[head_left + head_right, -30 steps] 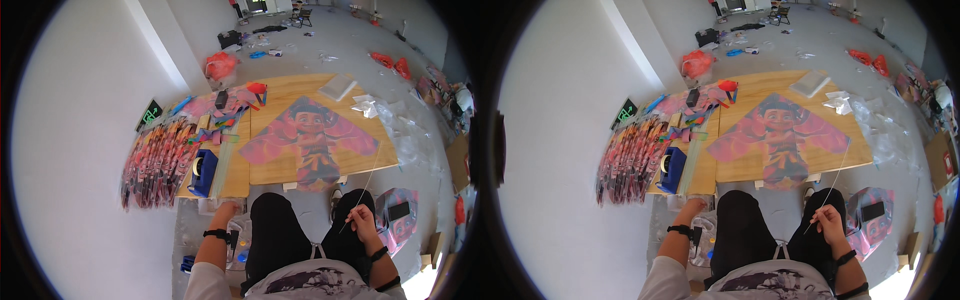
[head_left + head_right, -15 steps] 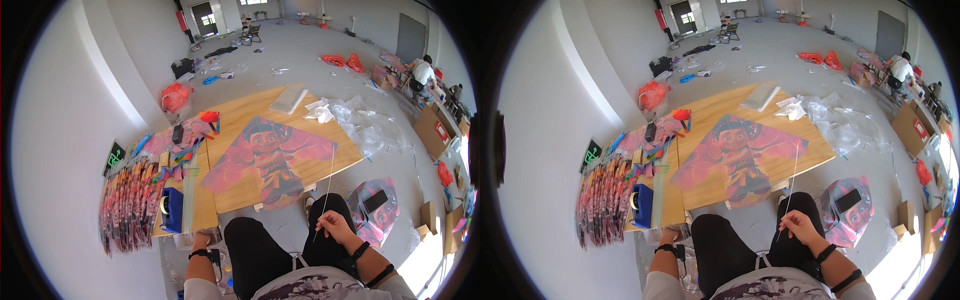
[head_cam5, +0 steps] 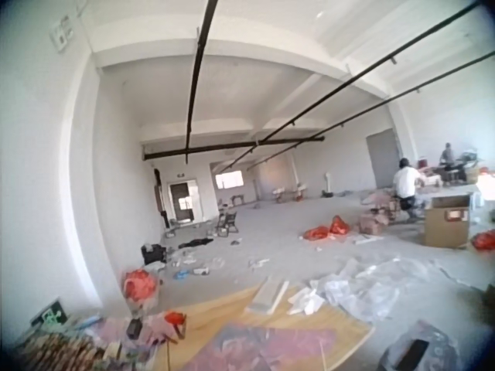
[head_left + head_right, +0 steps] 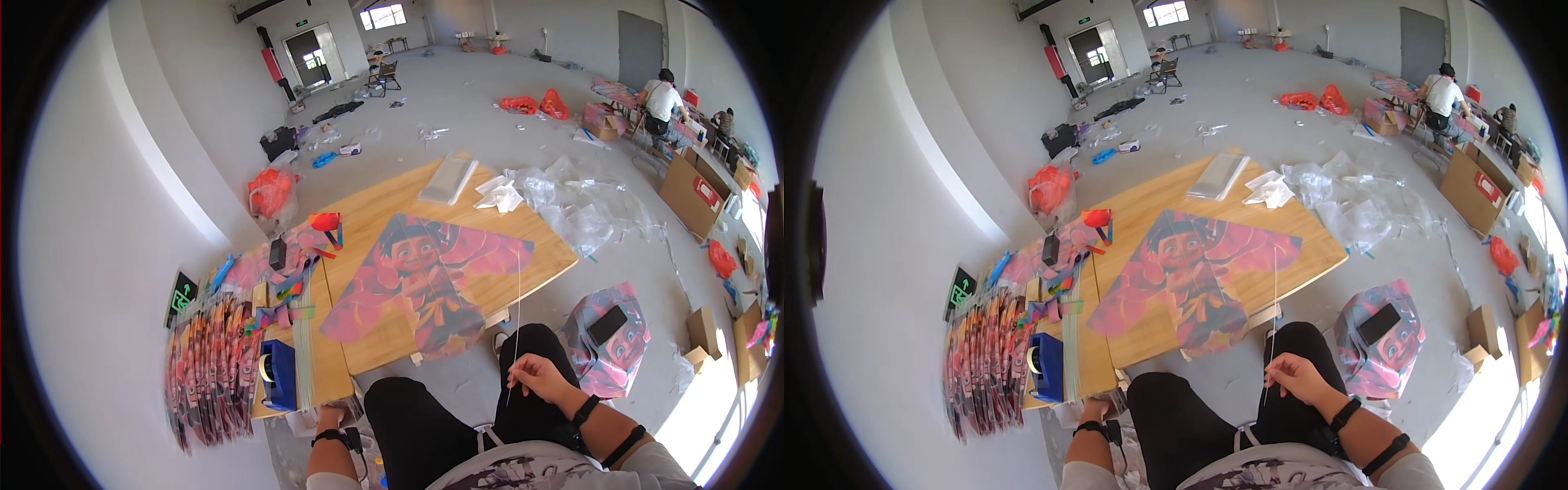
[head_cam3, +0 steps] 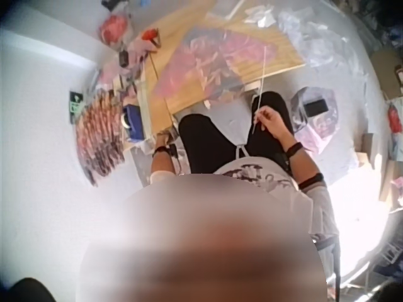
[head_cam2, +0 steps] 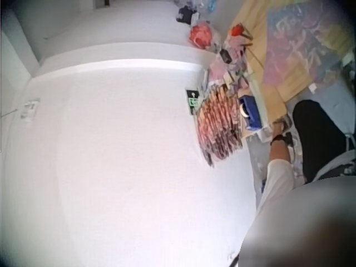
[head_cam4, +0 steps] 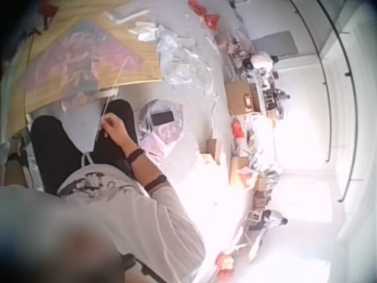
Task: Assembling a kite by attaching poles, tape, and string to the printed sail.
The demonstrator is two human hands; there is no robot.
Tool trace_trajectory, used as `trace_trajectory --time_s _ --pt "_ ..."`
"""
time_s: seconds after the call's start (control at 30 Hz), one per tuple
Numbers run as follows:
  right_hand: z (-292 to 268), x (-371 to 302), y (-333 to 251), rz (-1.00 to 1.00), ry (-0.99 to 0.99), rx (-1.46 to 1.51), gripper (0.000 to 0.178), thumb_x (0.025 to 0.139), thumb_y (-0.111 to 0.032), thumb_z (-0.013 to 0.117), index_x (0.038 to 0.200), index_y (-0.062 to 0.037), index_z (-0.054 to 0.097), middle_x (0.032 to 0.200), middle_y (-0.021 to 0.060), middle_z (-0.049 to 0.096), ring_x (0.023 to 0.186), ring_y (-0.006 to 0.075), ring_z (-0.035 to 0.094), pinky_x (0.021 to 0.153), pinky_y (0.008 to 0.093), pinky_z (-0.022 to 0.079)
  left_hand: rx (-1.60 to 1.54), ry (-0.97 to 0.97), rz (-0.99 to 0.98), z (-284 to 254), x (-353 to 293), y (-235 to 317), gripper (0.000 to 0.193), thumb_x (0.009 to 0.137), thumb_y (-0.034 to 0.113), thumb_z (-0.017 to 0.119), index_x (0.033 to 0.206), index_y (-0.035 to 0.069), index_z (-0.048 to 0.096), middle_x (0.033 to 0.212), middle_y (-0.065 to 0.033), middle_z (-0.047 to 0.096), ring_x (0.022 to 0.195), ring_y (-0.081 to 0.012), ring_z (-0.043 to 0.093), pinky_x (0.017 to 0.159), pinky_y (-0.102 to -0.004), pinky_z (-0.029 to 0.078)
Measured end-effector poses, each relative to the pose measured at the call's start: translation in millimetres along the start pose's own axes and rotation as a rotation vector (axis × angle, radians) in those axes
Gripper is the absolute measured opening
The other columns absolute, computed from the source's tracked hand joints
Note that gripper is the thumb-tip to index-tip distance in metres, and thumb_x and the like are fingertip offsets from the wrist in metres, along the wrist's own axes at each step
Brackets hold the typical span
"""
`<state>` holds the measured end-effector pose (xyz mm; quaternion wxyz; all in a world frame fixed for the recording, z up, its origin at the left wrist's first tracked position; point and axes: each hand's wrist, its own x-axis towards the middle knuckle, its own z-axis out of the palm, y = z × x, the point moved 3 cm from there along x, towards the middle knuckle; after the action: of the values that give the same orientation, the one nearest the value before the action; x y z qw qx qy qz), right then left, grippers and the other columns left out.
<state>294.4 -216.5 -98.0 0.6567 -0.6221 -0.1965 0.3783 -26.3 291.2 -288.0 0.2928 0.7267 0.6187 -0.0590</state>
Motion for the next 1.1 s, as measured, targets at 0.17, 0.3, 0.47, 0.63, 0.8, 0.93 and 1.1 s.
trace_trajectory --time_s 0.17,0.3,0.47,0.63,0.8,0.93,1.1 --pt "-6 -1 4 0.007 0.023 -0.027 0.008 0.101 -0.008 0.059 0.106 -0.0018 0.059 0.094 0.0064 0.068 0.088 0.014 0.071 0.058 0.0224 0.052 0.024 0.023 0.04 6 -3 18 0.068 0.065 0.025 0.085 0.119 -0.01 0.065 0.116 -0.0235 0.07 0.107 -0.0307 0.069 0.088 -0.0391 0.055" --pt "5 5 2 -0.014 -0.02 0.001 0.006 0.101 -0.007 0.059 0.103 -0.0014 0.059 0.092 0.0087 0.068 0.084 0.0154 0.071 0.057 0.0237 0.053 0.35 -0.18 0.106 -18 -8 -2 0.056 0.07 0.031 0.079 0.114 -0.003 0.07 0.11 -0.0245 0.071 0.106 -0.0338 0.069 0.09 -0.0387 0.055" --pt "-7 -1 1 -0.032 0.009 0.046 0.007 0.101 -0.007 0.059 0.105 -0.0024 0.059 0.093 0.0066 0.068 0.085 0.0146 0.07 0.063 0.0257 0.054 0.07 -0.044 0.428 -59 -114 43 0.037 0.075 0.019 0.077 0.108 0.001 0.07 0.091 -0.0172 0.072 0.084 -0.0274 0.07 0.079 -0.0364 0.055" --pt "0 4 -8 -0.029 0.02 0.049 0.005 0.101 -0.008 0.059 0.103 -0.0037 0.059 0.093 0.0077 0.068 0.083 0.0158 0.07 0.063 0.0263 0.055 -0.592 0.047 0.494 -100 -195 63 0.016 0.087 0.007 0.07 0.1 -0.002 0.068 0.081 -0.0081 0.07 0.077 -0.0176 0.068 0.072 -0.0314 0.055" --pt "4 6 -7 -0.061 0.018 0.051 0.005 0.1 -0.008 0.059 0.103 -0.0035 0.059 0.091 0.0073 0.068 0.079 0.0145 0.068 0.061 0.0247 0.053 -0.923 0.108 0.523 -122 -205 89 0.009 0.089 0.004 0.069 0.097 -0.001 0.067 0.079 -0.0065 0.069 0.075 -0.0132 0.067 0.071 -0.0267 0.054" --pt "13 6 3 -0.08 -0.017 0.024 0.005 0.1 -0.007 0.059 0.103 -0.003 0.059 0.09 0.007 0.067 0.078 0.0134 0.067 0.061 0.0241 0.052 -0.474 0.326 0.512 -91 -133 35 0.008 0.088 0.003 0.069 0.094 0.0 0.066 0.076 -0.0084 0.069 0.071 -0.0168 0.069 0.069 -0.0282 0.056" --pt "17 5 6 -0.079 -0.031 0.023 0.005 0.1 -0.006 0.059 0.103 -0.0029 0.06 0.09 0.0066 0.067 0.078 0.0127 0.066 0.063 0.0237 0.051 -0.272 0.357 0.544 -57 -93 0 0.004 0.087 0.002 0.067 0.091 0.003 0.065 0.078 -0.0118 0.07 0.07 -0.0222 0.072 0.065 -0.0324 0.056"
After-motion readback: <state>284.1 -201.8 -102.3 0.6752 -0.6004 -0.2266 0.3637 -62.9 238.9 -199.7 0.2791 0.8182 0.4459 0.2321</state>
